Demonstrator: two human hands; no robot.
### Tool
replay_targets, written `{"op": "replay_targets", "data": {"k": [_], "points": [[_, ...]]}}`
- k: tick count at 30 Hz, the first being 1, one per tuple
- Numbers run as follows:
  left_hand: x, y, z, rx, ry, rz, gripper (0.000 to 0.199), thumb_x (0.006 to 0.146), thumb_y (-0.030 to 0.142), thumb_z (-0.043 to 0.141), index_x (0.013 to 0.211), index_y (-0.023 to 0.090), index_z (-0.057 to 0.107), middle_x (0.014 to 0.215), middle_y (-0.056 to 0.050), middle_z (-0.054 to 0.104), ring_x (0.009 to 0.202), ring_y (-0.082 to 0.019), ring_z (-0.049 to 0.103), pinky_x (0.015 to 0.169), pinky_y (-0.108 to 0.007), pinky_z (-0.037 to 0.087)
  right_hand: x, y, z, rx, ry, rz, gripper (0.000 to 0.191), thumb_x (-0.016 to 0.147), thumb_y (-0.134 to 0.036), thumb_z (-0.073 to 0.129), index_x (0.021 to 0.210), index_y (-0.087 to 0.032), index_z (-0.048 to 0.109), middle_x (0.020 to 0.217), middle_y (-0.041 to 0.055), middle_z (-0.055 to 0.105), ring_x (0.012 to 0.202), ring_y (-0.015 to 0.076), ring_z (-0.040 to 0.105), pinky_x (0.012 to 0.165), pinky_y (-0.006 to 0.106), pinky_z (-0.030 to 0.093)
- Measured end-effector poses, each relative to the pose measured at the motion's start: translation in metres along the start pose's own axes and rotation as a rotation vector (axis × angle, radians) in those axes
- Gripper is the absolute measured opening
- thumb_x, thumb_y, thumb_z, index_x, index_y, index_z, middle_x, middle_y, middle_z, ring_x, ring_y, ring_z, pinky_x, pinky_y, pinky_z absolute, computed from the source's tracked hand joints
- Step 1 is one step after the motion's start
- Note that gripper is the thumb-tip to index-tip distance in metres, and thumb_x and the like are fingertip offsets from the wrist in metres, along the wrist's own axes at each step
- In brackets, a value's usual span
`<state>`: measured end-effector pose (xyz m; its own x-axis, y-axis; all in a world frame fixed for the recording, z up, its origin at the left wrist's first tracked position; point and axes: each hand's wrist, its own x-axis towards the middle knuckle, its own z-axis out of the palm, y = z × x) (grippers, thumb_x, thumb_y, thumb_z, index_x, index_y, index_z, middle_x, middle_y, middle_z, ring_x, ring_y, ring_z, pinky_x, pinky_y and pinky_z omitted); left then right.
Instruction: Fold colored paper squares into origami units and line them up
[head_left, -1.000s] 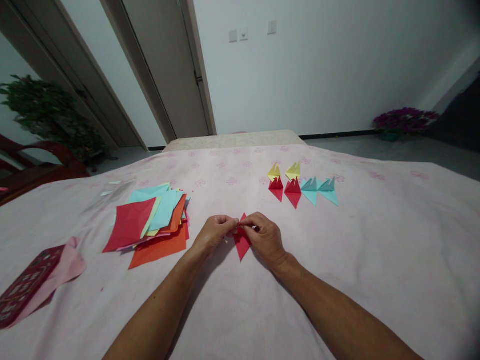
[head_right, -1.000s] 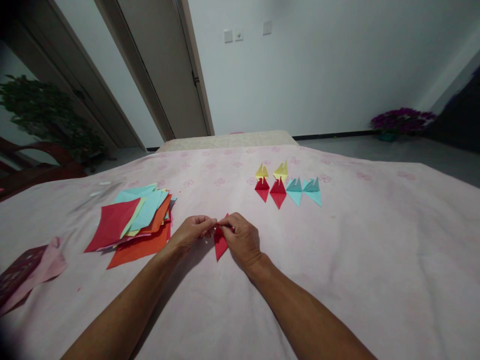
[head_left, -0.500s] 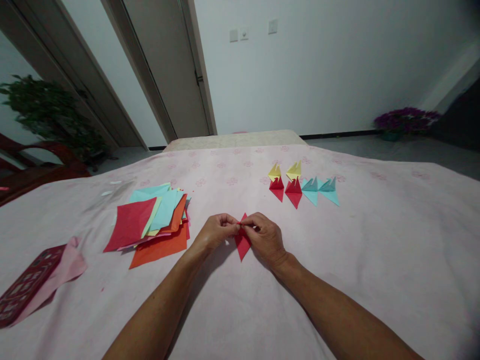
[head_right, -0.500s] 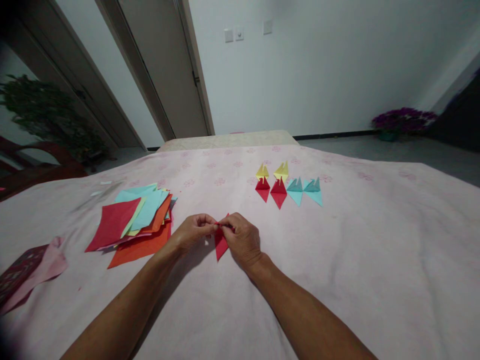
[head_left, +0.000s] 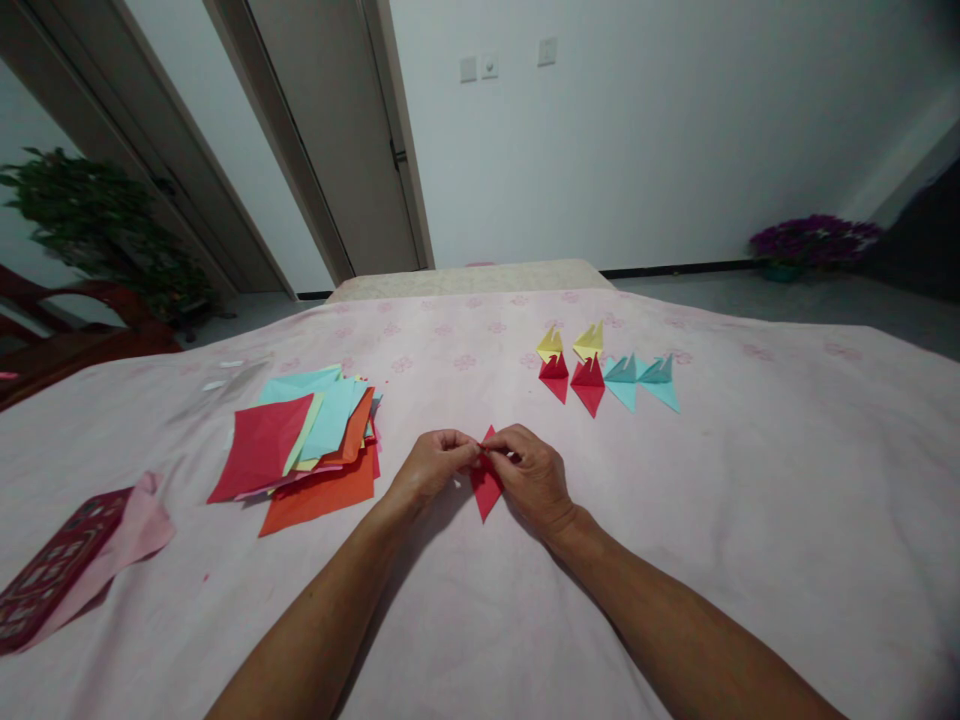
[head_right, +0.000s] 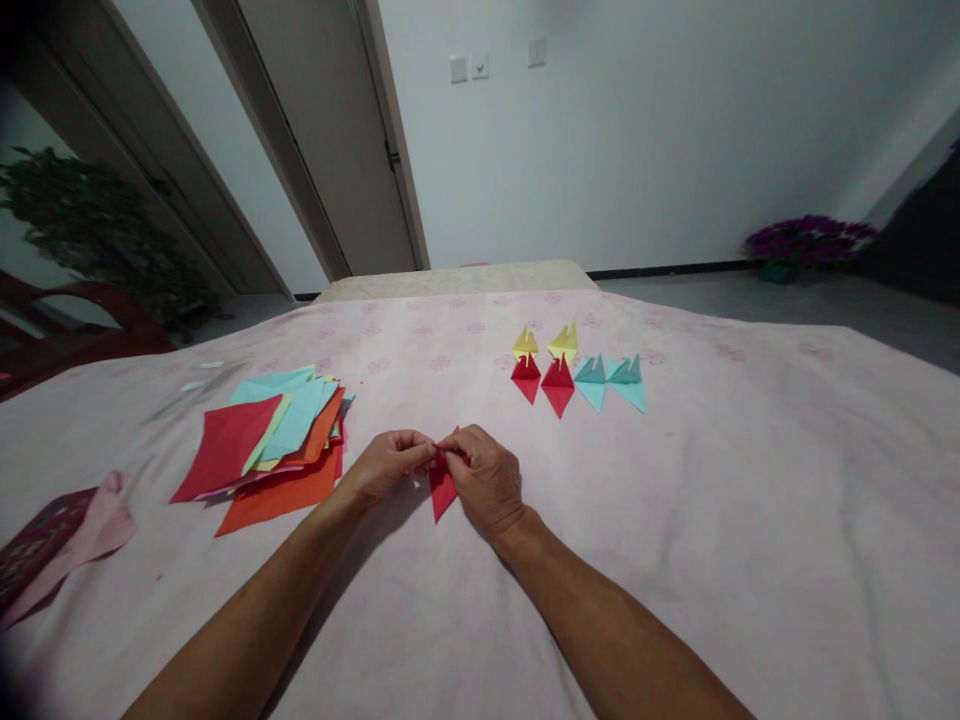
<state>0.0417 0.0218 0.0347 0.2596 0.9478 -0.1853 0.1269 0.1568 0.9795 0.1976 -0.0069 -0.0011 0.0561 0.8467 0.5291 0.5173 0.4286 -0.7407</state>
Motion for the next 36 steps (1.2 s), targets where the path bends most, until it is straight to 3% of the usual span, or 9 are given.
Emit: {"op": "replay_targets", "data": {"k": [10, 15, 36], "points": [[-0.002, 0.005, 0.0, 0.0, -0.026, -0.02, 0.025, 0.073, 0.037, 0.066, 0.066, 0.013, 0.067, 0.063, -0.006, 0.064, 0.055, -0.012, 0.049, 0.057, -0.027, 0.034, 0.0, 0.0, -0.002, -0.042, -0.025, -0.068, 0.021, 0.082, -0.007, 0.06, 0.084, -0.025, 0.07, 0.085, -0.0002, 0.068, 0.08, 0.016, 0.063, 0.073, 0.026, 0.048], [0.0, 0.001, 0.002, 0.006, 0.017, 0.009, 0.018, 0.069, 0.031, 0.064, 0.062, 0.014, 0.066, 0.062, -0.005, 0.063, 0.057, -0.013, 0.05, 0.059, -0.028, 0.035, 0.0, 0.002, -0.001, -0.04, -0.033, -0.102, 0.021, 0.083, -0.007, 0.06, 0.086, -0.025, 0.071, 0.086, 0.0, 0.068, 0.08, 0.0159, 0.063, 0.075, 0.027, 0.048], [0.005, -0.006, -0.011, 0.022, -0.101, 0.099, 0.019, 0.072, 0.035, 0.067, 0.073, 0.016, 0.061, 0.071, -0.001, 0.06, 0.067, -0.013, 0.051, 0.067, -0.025, 0.037, 0.004, 0.005, 0.003, 0.106, -0.063, 0.061, 0.013, 0.085, -0.02, 0.062, 0.082, -0.025, 0.074, 0.084, 0.0014, 0.071, 0.079, 0.0172, 0.065, 0.075, 0.03, 0.051]]}}
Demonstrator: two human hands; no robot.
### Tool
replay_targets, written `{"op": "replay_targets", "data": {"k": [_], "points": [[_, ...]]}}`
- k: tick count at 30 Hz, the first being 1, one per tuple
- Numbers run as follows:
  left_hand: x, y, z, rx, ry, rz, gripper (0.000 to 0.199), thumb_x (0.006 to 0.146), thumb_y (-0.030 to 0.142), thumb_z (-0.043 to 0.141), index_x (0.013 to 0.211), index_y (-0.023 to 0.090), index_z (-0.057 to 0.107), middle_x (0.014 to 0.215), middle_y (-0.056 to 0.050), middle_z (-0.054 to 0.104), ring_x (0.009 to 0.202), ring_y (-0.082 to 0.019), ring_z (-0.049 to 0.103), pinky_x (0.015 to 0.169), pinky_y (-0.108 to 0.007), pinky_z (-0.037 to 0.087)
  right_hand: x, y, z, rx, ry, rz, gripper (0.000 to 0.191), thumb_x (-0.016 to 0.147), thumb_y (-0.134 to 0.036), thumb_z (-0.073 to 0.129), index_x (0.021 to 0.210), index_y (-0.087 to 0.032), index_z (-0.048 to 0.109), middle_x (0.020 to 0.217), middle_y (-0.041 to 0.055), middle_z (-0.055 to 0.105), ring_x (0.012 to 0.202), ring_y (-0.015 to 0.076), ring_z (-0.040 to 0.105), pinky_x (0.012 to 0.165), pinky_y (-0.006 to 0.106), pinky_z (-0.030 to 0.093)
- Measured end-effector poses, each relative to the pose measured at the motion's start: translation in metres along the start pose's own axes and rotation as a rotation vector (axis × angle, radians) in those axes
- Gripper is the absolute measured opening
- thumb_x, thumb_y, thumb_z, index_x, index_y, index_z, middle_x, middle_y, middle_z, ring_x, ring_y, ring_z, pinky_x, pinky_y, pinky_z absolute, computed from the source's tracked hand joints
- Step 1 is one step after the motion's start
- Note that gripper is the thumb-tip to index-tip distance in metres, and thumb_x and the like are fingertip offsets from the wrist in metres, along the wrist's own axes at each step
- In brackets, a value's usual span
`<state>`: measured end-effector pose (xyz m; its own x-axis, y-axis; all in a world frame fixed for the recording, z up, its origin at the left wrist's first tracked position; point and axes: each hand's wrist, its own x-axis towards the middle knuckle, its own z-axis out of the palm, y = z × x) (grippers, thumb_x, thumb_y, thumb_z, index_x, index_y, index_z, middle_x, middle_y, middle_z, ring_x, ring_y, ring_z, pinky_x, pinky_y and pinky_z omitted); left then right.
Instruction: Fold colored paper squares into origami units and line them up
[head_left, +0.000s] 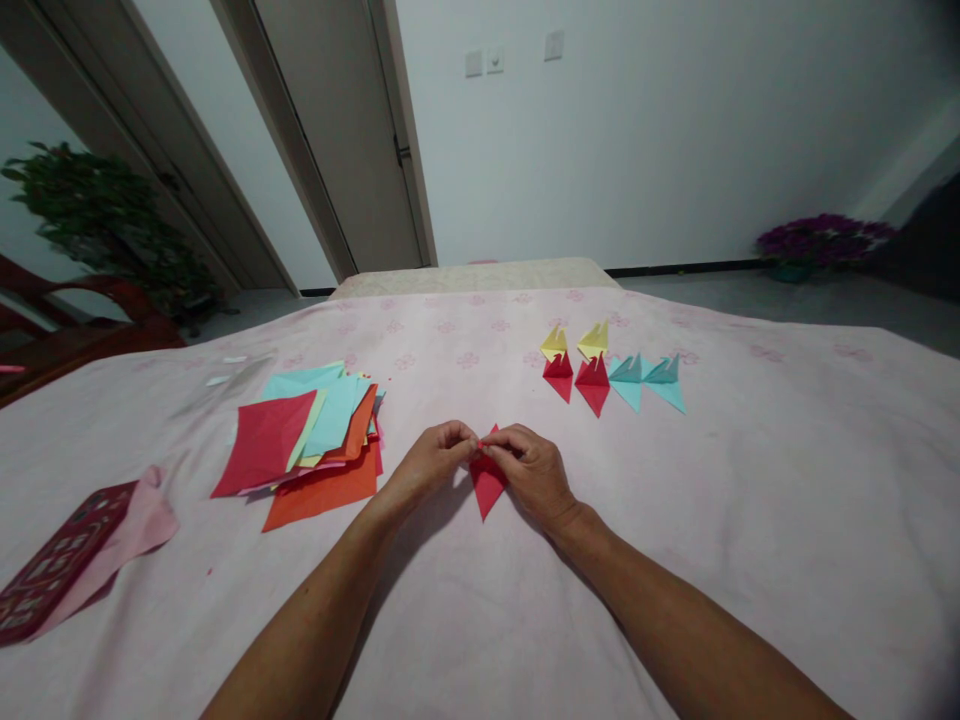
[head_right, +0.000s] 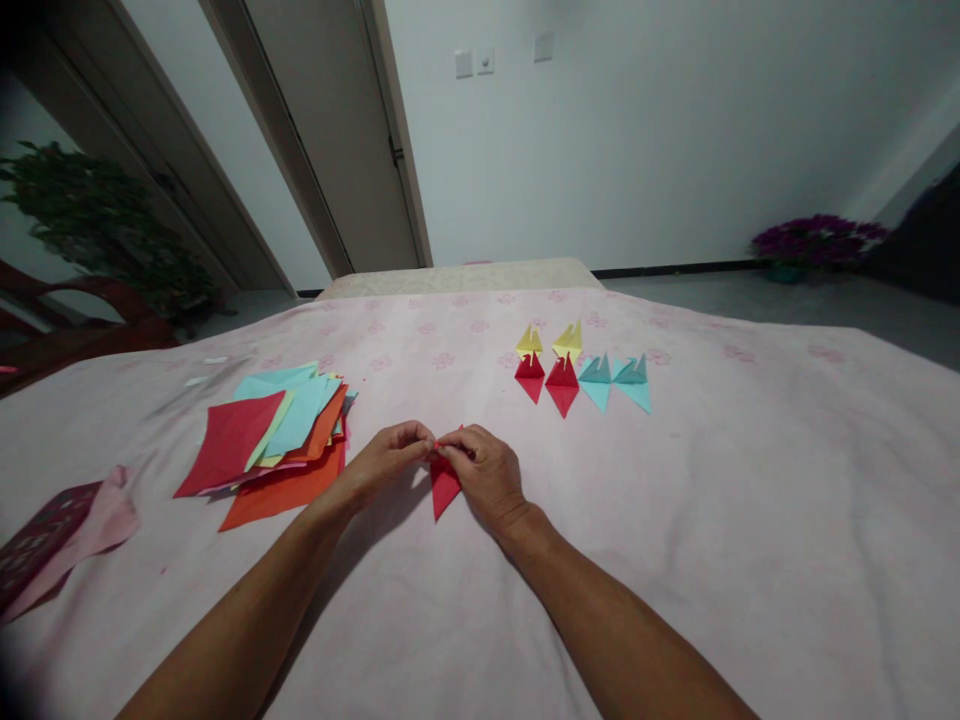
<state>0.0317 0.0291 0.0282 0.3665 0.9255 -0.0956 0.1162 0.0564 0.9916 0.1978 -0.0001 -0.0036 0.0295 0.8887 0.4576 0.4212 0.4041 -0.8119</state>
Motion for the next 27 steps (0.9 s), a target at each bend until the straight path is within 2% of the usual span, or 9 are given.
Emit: {"op": "replay_targets", "data": {"k": [11, 19, 27], "points": [[0.0021, -0.0024, -0.0024, 0.082, 0.045, -0.01, 0.023, 0.074, 0.038, 0.067, 0.074, 0.014, 0.065, 0.067, 0.001, 0.057, 0.061, -0.011, 0.046, 0.061, -0.025, 0.033, 0.0007, 0.0042, 0.0026, 0.1, 0.012, 0.059, 0.009, 0.083, -0.022, 0.065, 0.08, -0.024, 0.073, 0.082, 0.0008, 0.07, 0.077, 0.0162, 0.065, 0.072, 0.028, 0.05], [0.0004, -0.0034, -0.0008, 0.163, 0.091, -0.007, 0.023, 0.075, 0.037, 0.065, 0.075, 0.014, 0.066, 0.068, 0.0, 0.059, 0.059, -0.011, 0.047, 0.057, -0.024, 0.032, 0.0013, 0.0027, 0.0022, 0.082, 0.008, 0.058, 0.008, 0.083, -0.022, 0.065, 0.078, -0.024, 0.072, 0.081, 0.0002, 0.07, 0.076, 0.0161, 0.065, 0.072, 0.028, 0.05], [0.0005, -0.0033, 0.0001, 0.163, 0.073, -0.023, 0.021, 0.076, 0.035, 0.062, 0.069, 0.015, 0.064, 0.062, 0.001, 0.056, 0.056, -0.01, 0.044, 0.054, -0.023, 0.03, 0.0007, -0.0017, -0.0004, 0.036, -0.015, 0.026, 0.009, 0.085, -0.023, 0.063, 0.079, -0.024, 0.071, 0.08, 0.0007, 0.069, 0.075, 0.0165, 0.064, 0.071, 0.029, 0.05]]}}
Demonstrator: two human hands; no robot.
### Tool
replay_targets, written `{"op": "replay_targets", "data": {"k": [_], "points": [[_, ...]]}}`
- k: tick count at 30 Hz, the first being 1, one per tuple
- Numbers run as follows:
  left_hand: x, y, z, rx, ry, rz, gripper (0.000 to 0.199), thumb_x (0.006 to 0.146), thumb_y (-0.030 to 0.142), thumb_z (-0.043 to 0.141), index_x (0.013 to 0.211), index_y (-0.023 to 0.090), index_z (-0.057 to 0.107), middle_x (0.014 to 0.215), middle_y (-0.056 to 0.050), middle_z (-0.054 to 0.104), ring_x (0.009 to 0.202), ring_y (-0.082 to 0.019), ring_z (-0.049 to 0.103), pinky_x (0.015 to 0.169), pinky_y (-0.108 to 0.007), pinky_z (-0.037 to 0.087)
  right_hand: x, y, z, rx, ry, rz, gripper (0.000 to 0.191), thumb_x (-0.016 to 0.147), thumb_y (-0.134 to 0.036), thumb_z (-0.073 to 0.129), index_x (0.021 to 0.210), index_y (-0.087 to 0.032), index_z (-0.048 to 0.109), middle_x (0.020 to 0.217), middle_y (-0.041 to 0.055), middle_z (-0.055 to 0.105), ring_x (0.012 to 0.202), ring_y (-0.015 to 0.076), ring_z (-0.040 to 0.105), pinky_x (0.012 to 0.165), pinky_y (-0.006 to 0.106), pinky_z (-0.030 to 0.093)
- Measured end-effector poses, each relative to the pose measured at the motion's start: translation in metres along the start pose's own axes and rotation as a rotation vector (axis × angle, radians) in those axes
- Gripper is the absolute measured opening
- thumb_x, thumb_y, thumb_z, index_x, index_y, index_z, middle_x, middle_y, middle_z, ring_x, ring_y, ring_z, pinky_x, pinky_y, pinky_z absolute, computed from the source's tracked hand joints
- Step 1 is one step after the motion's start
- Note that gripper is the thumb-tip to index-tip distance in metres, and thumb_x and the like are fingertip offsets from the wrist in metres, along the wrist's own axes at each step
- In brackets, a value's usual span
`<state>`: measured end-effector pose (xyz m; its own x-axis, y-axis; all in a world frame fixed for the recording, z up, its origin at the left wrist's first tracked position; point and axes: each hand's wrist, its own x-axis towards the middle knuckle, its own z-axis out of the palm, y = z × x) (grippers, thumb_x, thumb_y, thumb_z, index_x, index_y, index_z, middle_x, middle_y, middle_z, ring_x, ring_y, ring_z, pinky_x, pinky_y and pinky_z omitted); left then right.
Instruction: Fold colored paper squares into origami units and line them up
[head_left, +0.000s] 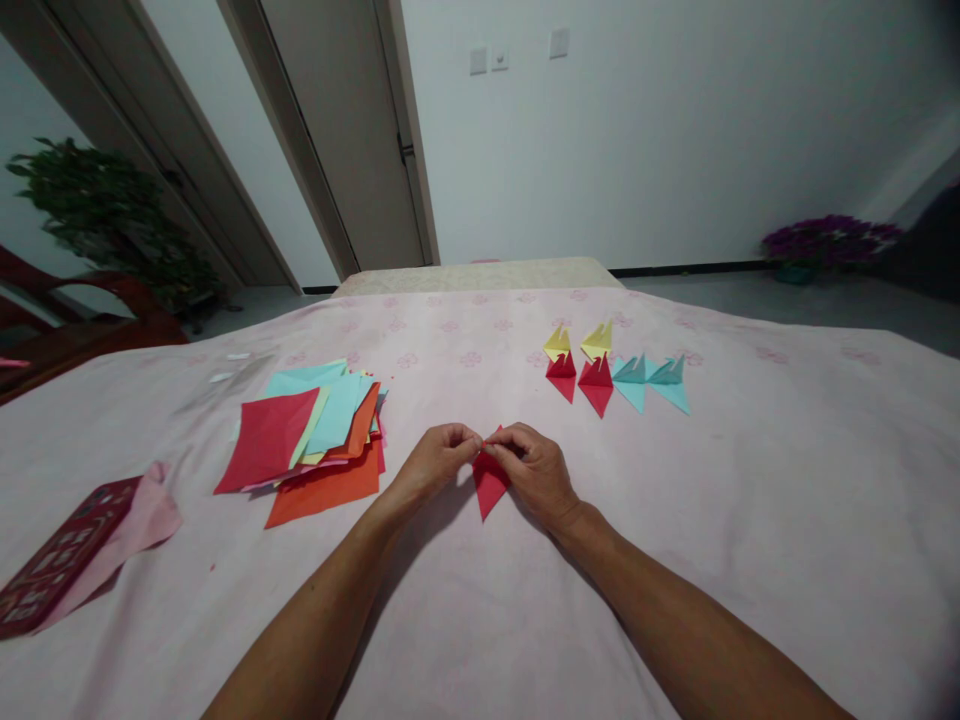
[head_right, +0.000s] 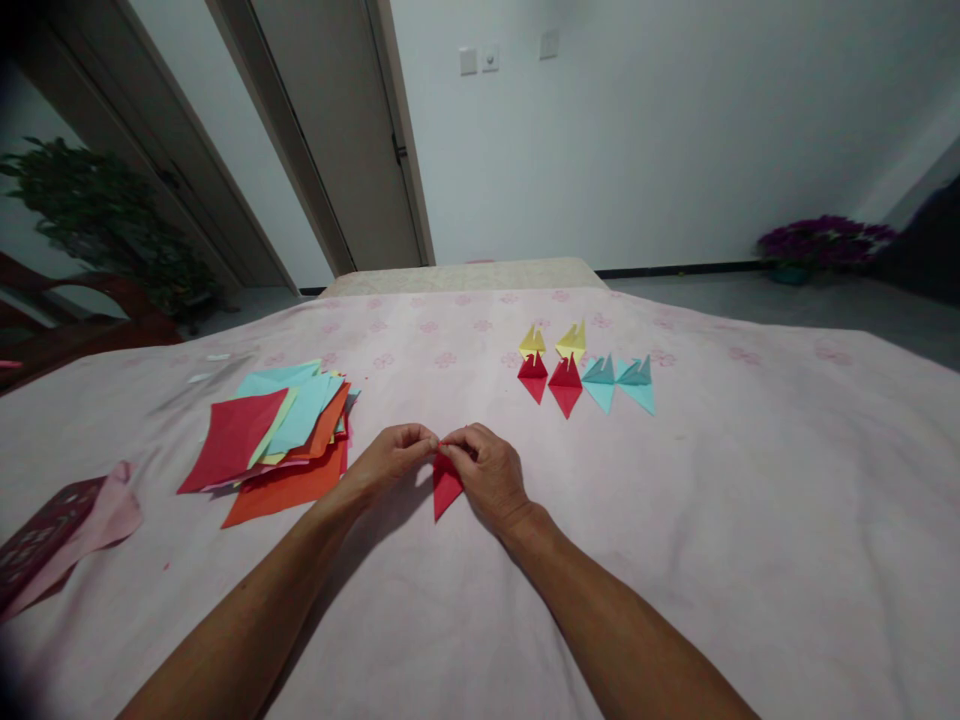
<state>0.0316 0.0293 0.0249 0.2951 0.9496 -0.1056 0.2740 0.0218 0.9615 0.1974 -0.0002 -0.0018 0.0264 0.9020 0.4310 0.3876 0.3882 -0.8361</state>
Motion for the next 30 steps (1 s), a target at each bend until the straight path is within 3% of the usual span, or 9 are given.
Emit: {"op": "replay_targets", "data": {"k": [17, 25, 30], "points": [[0.001, 0.0, -0.001, 0.021, -0.023, 0.003, 0.016, 0.072, 0.03, 0.06, 0.065, 0.016, 0.062, 0.06, 0.002, 0.055, 0.055, -0.01, 0.043, 0.053, -0.024, 0.029, 0.001, -0.005, -0.002, -0.067, -0.07, -0.019, 0.006, 0.085, -0.021, 0.059, 0.08, -0.022, 0.063, 0.079, -0.0009, 0.063, 0.071, 0.0143, 0.059, 0.067, 0.026, 0.046], [0.0, 0.01, -0.008, -0.097, -0.044, 0.04, 0.019, 0.074, 0.033, 0.066, 0.073, 0.014, 0.069, 0.071, -0.004, 0.067, 0.067, -0.014, 0.057, 0.068, -0.026, 0.042, 0.002, -0.001, -0.003, -0.008, -0.067, 0.044, 0.009, 0.087, -0.024, 0.057, 0.079, -0.022, 0.062, 0.08, -0.0011, 0.064, 0.073, 0.0147, 0.059, 0.069, 0.026, 0.045], [0.0, 0.012, -0.015, -0.044, -0.073, 0.04, 0.023, 0.069, 0.034, 0.074, 0.08, 0.013, 0.075, 0.077, -0.007, 0.073, 0.071, -0.017, 0.063, 0.071, -0.028, 0.045, 0.003, -0.001, -0.003, -0.012, -0.052, 0.081, 0.01, 0.087, -0.026, 0.058, 0.08, -0.022, 0.063, 0.08, -0.0005, 0.066, 0.073, 0.0153, 0.059, 0.068, 0.026, 0.045]]}}
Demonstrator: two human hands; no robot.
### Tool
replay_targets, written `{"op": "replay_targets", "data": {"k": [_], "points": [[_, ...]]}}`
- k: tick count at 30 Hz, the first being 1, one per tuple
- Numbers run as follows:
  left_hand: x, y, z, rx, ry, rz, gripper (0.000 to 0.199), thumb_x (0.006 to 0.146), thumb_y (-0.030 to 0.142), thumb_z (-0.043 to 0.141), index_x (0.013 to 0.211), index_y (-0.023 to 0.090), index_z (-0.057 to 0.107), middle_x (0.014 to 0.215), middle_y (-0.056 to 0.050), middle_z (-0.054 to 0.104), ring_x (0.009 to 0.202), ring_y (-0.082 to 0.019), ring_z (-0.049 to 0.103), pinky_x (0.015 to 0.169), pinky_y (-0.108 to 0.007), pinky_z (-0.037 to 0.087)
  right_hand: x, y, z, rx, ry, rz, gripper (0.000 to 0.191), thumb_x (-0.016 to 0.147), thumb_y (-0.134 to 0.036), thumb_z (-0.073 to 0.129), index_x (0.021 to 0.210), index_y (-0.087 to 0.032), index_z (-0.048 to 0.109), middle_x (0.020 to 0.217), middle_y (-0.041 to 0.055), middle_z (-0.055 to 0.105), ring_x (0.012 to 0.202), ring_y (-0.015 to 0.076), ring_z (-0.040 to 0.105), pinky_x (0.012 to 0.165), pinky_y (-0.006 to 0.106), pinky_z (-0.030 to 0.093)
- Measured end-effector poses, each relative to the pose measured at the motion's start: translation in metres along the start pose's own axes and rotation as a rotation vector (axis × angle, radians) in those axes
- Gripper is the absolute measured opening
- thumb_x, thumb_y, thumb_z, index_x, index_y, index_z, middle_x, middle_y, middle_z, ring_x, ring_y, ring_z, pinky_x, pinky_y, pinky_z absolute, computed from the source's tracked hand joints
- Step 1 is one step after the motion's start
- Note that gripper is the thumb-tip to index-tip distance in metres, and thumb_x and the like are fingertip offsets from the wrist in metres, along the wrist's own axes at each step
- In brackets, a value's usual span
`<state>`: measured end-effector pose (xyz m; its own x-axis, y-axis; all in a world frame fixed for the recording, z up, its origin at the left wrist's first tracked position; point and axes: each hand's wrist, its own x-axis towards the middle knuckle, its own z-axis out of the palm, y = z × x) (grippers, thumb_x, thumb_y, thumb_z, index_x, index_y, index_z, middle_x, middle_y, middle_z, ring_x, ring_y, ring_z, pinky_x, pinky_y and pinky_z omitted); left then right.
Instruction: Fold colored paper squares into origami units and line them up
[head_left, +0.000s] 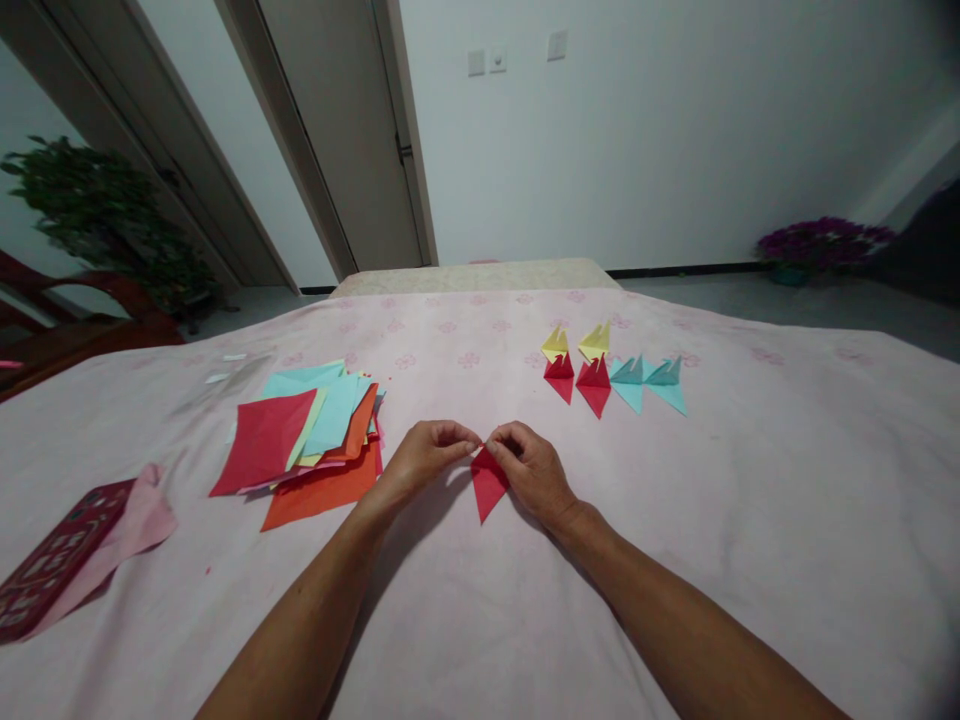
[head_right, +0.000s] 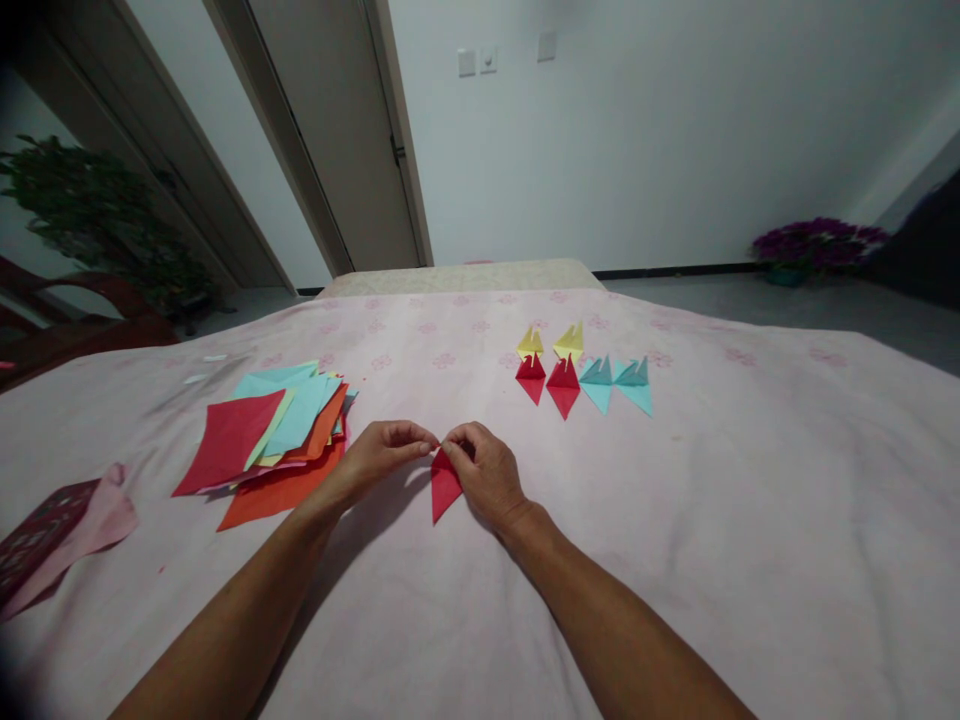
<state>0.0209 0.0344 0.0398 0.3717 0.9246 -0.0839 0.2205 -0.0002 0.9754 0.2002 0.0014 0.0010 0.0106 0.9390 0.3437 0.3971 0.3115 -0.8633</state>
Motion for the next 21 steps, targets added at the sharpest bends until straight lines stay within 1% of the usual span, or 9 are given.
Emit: {"op": "replay_targets", "data": {"k": [3, 8, 12, 16, 19, 21], "points": [[0.002, -0.008, 0.001, 0.064, 0.042, 0.01, 0.024, 0.069, 0.033, 0.075, 0.082, 0.013, 0.076, 0.079, -0.008, 0.074, 0.071, -0.018, 0.064, 0.068, -0.028, 0.046, 0.0, -0.001, 0.0, 0.003, -0.001, 0.01, 0.01, 0.087, -0.026, 0.058, 0.08, -0.022, 0.063, 0.079, -0.0006, 0.065, 0.073, 0.0152, 0.059, 0.068, 0.026, 0.045], [0.004, -0.017, 0.007, 0.173, 0.125, 0.054, 0.022, 0.075, 0.035, 0.07, 0.081, 0.015, 0.076, 0.076, -0.007, 0.074, 0.069, -0.018, 0.065, 0.064, -0.027, 0.046, -0.001, -0.001, 0.0, 0.028, -0.012, 0.027, 0.01, 0.087, -0.027, 0.058, 0.08, -0.022, 0.063, 0.079, -0.0009, 0.065, 0.073, 0.0151, 0.059, 0.069, 0.026, 0.044], [0.001, -0.012, 0.01, 0.291, 0.142, 0.112, 0.021, 0.079, 0.035, 0.065, 0.08, 0.015, 0.074, 0.075, -0.004, 0.073, 0.07, -0.017, 0.064, 0.065, -0.026, 0.045, -0.001, -0.001, 0.0, 0.019, -0.022, 0.027, 0.011, 0.088, -0.028, 0.058, 0.081, -0.021, 0.062, 0.079, -0.0012, 0.064, 0.073, 0.0147, 0.057, 0.068, 0.026, 0.042], [-0.005, -0.005, 0.013, 0.391, 0.133, 0.194, 0.021, 0.083, 0.033, 0.06, 0.08, 0.016, 0.073, 0.078, -0.004, 0.072, 0.074, -0.018, 0.064, 0.07, -0.027, 0.046, -0.001, -0.002, -0.002, -0.018, -0.051, -0.001, 0.01, 0.087, -0.025, 0.056, 0.079, -0.021, 0.06, 0.078, -0.0021, 0.061, 0.073, 0.0141, 0.056, 0.068, 0.026, 0.04], [-0.009, -0.003, 0.016, 0.436, 0.16, 0.232, 0.019, 0.083, 0.031, 0.06, 0.079, 0.017, 0.072, 0.08, -0.004, 0.072, 0.076, -0.018, 0.065, 0.07, -0.027, 0.045, 0.0, -0.002, -0.001, -0.031, -0.05, -0.011, 0.01, 0.086, -0.023, 0.055, 0.077, -0.021, 0.059, 0.077, -0.0023, 0.06, 0.073, 0.0141, 0.055, 0.069, 0.026, 0.04], [-0.009, -0.006, 0.017, 0.435, 0.184, 0.237, 0.019, 0.084, 0.031, 0.06, 0.079, 0.017, 0.071, 0.079, -0.004, 0.072, 0.076, -0.019, 0.064, 0.069, -0.028, 0.044, 0.0, -0.002, -0.001, -0.019, -0.053, 0.014, 0.011, 0.087, -0.024, 0.055, 0.077, -0.021, 0.059, 0.077, -0.0022, 0.061, 0.074, 0.0144, 0.056, 0.069, 0.027, 0.04]]}}
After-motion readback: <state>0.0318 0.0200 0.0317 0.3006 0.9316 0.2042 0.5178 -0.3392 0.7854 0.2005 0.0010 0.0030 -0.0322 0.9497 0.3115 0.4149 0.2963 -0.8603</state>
